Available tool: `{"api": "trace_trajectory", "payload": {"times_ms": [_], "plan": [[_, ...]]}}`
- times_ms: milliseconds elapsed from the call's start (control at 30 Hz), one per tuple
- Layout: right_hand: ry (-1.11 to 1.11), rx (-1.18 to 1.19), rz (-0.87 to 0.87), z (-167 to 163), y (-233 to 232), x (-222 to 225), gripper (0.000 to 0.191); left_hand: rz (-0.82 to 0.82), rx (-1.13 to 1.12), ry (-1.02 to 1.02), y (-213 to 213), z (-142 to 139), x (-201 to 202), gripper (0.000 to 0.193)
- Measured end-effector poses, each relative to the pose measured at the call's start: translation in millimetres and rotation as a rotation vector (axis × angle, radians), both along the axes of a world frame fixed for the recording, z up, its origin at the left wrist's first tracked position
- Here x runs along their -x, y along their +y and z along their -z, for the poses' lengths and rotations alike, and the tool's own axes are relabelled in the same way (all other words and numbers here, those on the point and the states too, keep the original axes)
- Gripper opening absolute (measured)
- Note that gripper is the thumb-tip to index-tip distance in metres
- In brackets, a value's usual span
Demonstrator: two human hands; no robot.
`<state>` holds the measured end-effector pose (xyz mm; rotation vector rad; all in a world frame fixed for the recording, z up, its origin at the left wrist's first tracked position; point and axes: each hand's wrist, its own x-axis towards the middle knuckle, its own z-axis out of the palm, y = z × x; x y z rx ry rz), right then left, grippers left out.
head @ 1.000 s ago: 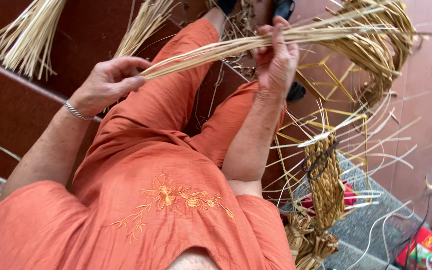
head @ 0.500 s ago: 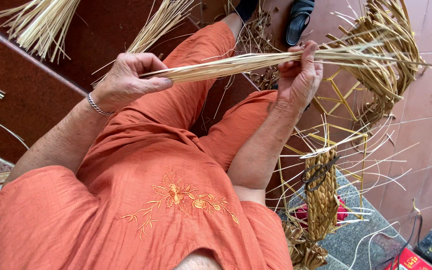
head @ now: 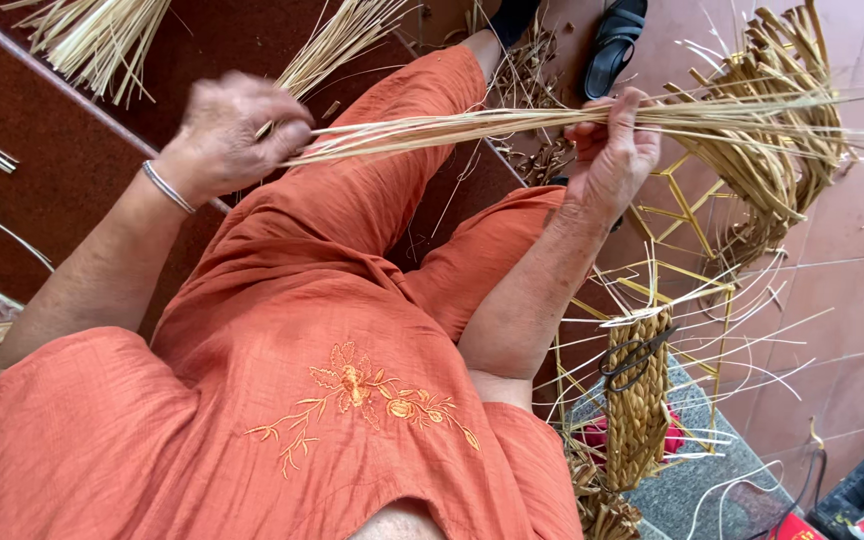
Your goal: The person sits on the floor and uses shears to trim the ends of a bundle of straw. They repeatedly align the bundle, cut the ends, and place the trimmed pieces aside. The person also ties a bundle of straw with a thin strip.
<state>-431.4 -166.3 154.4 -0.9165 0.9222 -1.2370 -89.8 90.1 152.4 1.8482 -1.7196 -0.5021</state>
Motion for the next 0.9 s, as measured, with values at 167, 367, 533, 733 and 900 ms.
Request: {"api": "trace_trajectory", "payload": {"times_ms": [167,367,533,733,900], "plan": [[-0.061,-0.027,-0.109,0.8,3.2,-11.7,0.023,-0.06,0.265,0.01,-11.0,-6.7,3.2,0.035],[-0.096,-0.025,-0.219,-2.1,5.0,-19.5,0.019,0.201,-0.355,0.441,-40.5,-10.6,5.9,0.056],[-0.004,0.007,-0.258,-3.4,3.0,-41.4,0.018,0.359,-0.376,0.648,-42.2,12.9,30.0,0.042],[0.077,0.073,-0.245,-0.8,1.5,-74.6,0.02,0.064,-0.175,0.739,-32.1,42.8,44.2,0.026],[-0.094,-0.011,-0.498,1.2,15.2,-110.0,0.042,-0.141,-0.101,1.081,6.5,33.0,10.2,0.025]]}}
